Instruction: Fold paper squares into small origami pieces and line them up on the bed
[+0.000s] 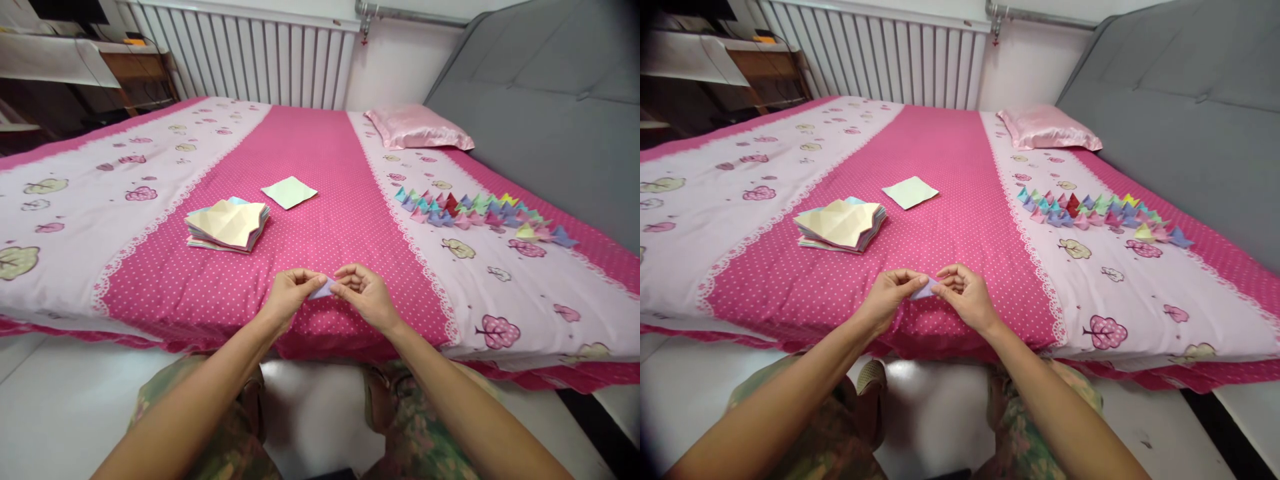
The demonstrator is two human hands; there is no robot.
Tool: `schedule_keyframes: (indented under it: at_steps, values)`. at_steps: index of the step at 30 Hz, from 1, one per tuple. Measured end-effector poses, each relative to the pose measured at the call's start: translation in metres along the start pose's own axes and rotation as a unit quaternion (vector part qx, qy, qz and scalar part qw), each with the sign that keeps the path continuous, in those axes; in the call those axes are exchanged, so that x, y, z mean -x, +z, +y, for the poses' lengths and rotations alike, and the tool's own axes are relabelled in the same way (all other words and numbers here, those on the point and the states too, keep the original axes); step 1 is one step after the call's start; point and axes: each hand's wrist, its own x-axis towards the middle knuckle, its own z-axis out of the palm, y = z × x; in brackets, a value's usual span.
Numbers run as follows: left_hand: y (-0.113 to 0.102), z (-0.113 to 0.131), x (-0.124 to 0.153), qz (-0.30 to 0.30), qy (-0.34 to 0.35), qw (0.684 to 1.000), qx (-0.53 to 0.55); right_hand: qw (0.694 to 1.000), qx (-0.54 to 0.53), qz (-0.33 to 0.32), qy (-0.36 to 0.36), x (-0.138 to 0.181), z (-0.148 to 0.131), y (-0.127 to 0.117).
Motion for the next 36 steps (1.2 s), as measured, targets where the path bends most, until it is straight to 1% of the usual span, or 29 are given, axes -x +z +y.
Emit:
schedule_keyframes:
  at_steps: [3, 8, 11, 16, 20, 23, 26, 28, 30, 33, 36]
  values:
    - [0.001, -0.001, 0.0, 0.001, 0.002, 1.0, 0.004, 0.999, -0.022, -0.017, 0.018, 0.0, -0.002, -0.001]
    - [0.001, 0.0, 0.001, -0.002, -0.002, 1.0, 0.007, 0.997, -0.06, -0.047, 0.029, 0.001, -0.003, -0.001]
    - [0.001, 0.0, 0.002, -0.014, 0.0, 1.0, -0.005, 0.995, -0.074, -0.061, 0.041, 0.002, 0.0, 0.001]
    - [0.002, -0.004, 0.002, -0.019, -0.013, 1.0, -0.02, 0.996, -0.071, -0.04, 0.045, 0.003, 0.001, 0.004]
    - [0.001, -0.008, 0.001, -0.036, -0.04, 0.999, 0.007, 0.992, -0.108, -0.041, 0.06, 0.002, 0.0, 0.004]
    - [0.001, -0.007, 0.001, -0.053, -0.053, 0.997, 0.025, 0.988, -0.135, -0.007, 0.081, 0.001, 0.0, 0.005]
    - [0.002, -0.004, 0.001, -0.077, -0.033, 0.996, 0.041, 0.979, -0.165, 0.031, 0.113, -0.001, 0.001, 0.004]
    - [0.004, -0.004, 0.002, -0.097, -0.013, 0.994, 0.049, 0.971, -0.192, 0.041, 0.138, -0.002, 0.001, 0.004]
    - [0.007, -0.005, 0.003, -0.104, 0.013, 0.993, 0.047, 0.961, -0.222, 0.05, 0.158, -0.003, 0.001, 0.004]
    - [0.012, -0.009, 0.003, -0.089, 0.066, 0.994, 0.019, 0.949, -0.259, 0.063, 0.167, -0.003, 0.001, 0.005]
    - [0.014, -0.013, 0.002, -0.071, 0.102, 0.992, -0.02, 0.948, -0.264, 0.061, 0.167, -0.002, 0.002, 0.006]
